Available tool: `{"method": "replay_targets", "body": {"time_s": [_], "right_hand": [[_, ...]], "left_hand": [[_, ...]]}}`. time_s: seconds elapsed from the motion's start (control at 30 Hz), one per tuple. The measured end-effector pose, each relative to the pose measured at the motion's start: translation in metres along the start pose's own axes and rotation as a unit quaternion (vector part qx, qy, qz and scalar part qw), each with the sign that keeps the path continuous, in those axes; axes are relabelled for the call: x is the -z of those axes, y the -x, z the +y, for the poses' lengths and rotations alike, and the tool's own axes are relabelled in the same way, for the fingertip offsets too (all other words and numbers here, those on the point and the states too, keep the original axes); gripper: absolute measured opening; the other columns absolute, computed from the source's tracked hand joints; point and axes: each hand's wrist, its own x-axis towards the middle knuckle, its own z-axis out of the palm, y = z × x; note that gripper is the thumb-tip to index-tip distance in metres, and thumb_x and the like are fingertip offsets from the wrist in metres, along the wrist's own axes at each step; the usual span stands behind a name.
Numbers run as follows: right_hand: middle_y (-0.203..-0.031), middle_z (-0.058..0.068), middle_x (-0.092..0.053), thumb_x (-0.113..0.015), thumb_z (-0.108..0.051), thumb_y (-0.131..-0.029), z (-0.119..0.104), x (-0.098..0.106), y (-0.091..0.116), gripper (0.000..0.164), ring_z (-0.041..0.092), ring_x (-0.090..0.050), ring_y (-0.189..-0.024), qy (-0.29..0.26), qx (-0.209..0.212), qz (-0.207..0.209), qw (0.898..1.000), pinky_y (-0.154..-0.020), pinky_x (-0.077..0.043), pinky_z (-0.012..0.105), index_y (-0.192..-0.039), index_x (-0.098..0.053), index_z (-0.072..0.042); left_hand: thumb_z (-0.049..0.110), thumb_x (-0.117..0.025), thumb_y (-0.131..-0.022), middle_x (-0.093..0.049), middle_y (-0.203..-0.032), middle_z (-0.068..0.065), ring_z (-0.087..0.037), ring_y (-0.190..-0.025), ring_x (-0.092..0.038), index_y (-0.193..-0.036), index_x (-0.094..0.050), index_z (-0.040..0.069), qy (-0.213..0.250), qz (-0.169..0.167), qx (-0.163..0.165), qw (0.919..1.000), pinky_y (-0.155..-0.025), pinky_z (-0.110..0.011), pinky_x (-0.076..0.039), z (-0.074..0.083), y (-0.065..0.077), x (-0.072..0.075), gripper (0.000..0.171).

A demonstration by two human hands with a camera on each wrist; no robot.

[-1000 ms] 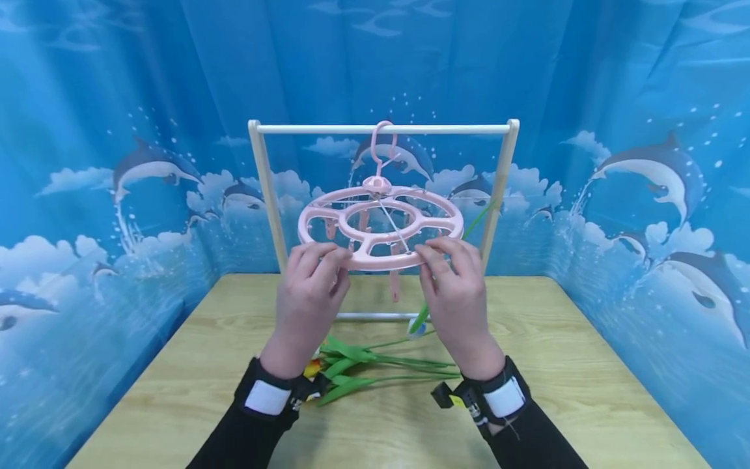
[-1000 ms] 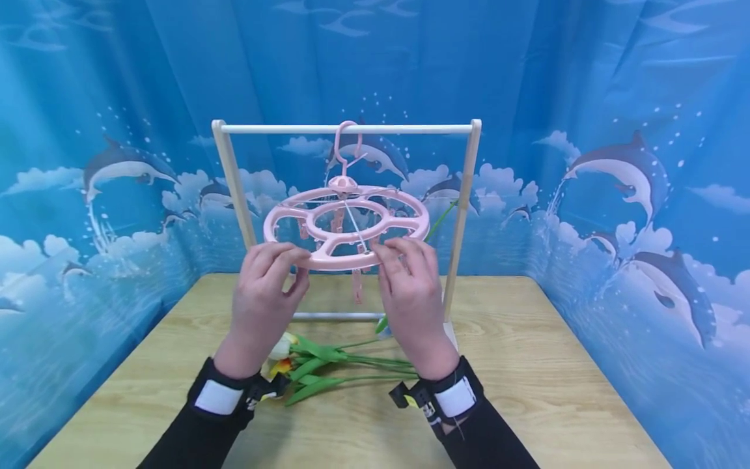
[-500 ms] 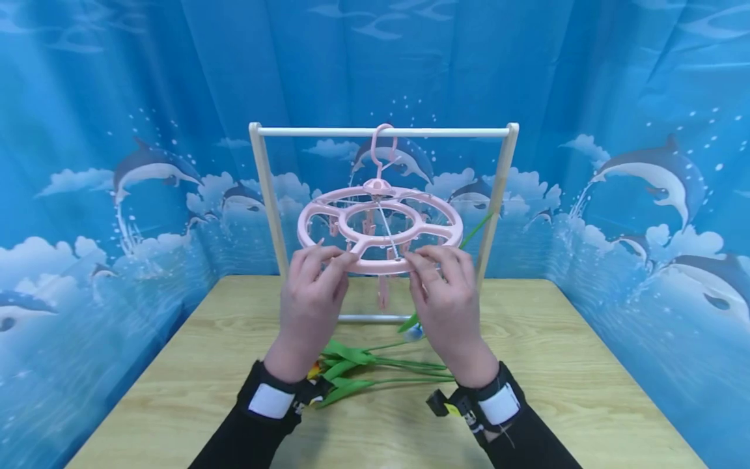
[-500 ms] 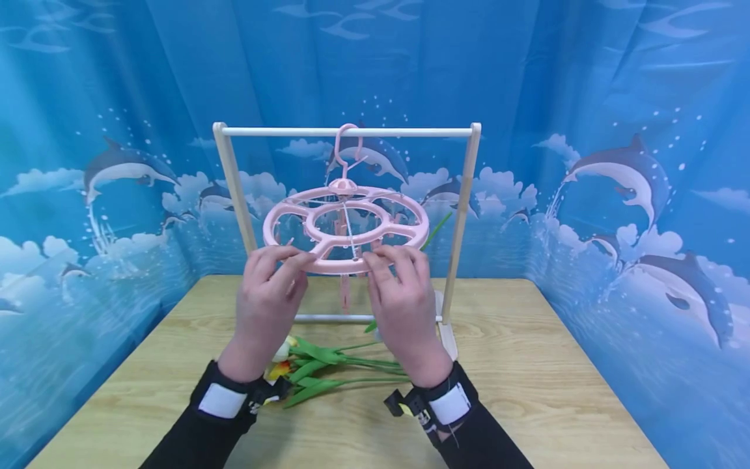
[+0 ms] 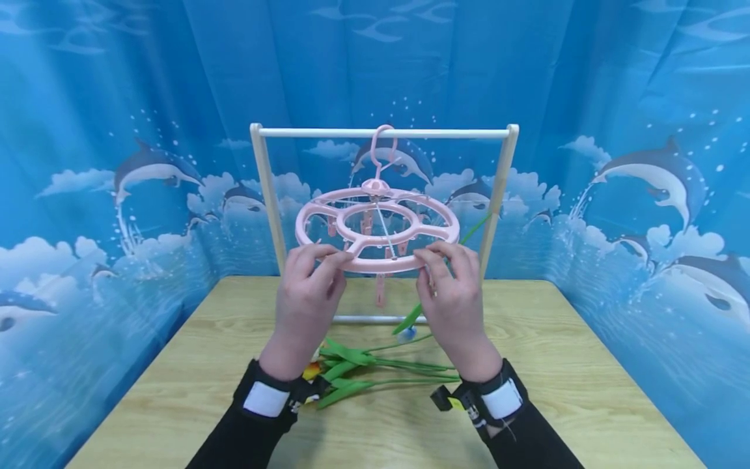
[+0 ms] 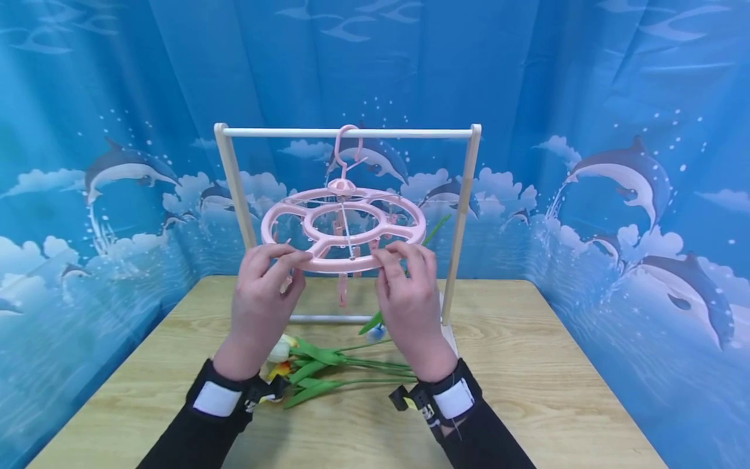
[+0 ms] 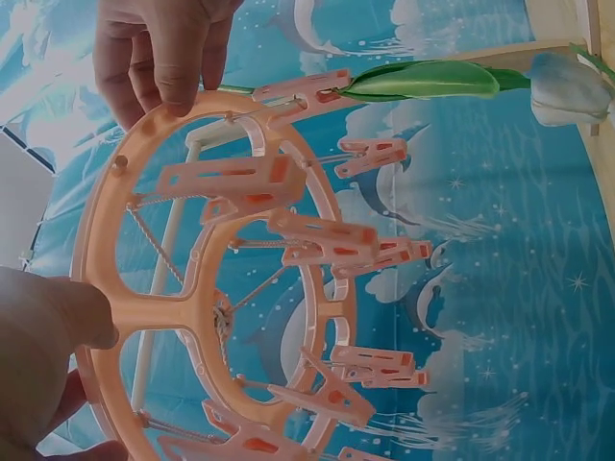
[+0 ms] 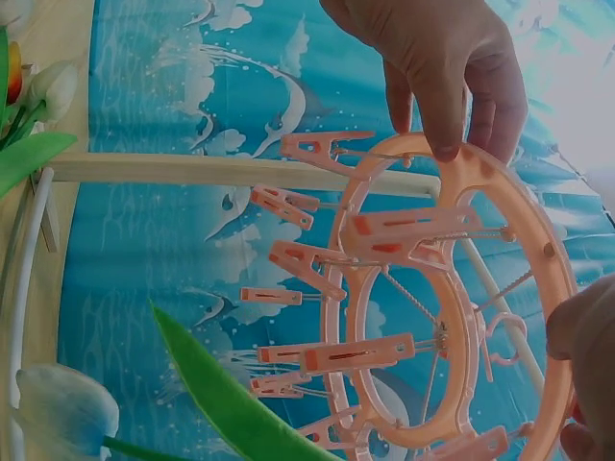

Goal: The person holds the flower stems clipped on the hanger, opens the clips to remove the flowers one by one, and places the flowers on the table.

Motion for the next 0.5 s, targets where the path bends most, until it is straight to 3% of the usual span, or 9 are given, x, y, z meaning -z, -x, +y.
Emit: {"method": "replay_targets", "body": {"time_s": [0.23, 0.5], "right_hand": [[-0.119, 0.019, -0.071, -0.076, 0.005, -0.096, -0.0015, 0.0027, -0.0032, 0.024, 0.04, -0.061, -0.111, 0.001, 0.004, 0.006, 1.0, -0.095, -0.056, 0.05, -0.119, -0.079, -0.001], [-0.118, 0.018, -0.073, -0.078, 0.004, -0.095, -0.0063, 0.0018, -0.0031, 0.026, 0.038, -0.062, -0.111, -0.008, 0.016, 0.006, 1.0, -0.096, -0.055, 0.049, -0.12, -0.08, -0.003]], "left_hand": [[0.003, -0.081, -0.095, -0.076, -0.116, -0.013, -0.035, -0.113, -0.067, -0.117, -0.081, 0.008, -0.017, -0.002, 0.001, 0.9999, -0.102, -0.046, -0.064, 0.0029, -0.0025, -0.0006, 0.023], [0.001, -0.08, -0.096, -0.078, -0.117, -0.012, -0.035, -0.109, -0.068, -0.123, -0.081, 0.013, -0.03, 0.0, -0.013, 0.9995, -0.095, -0.046, -0.065, 0.0054, -0.0002, -0.0031, 0.03]]}}
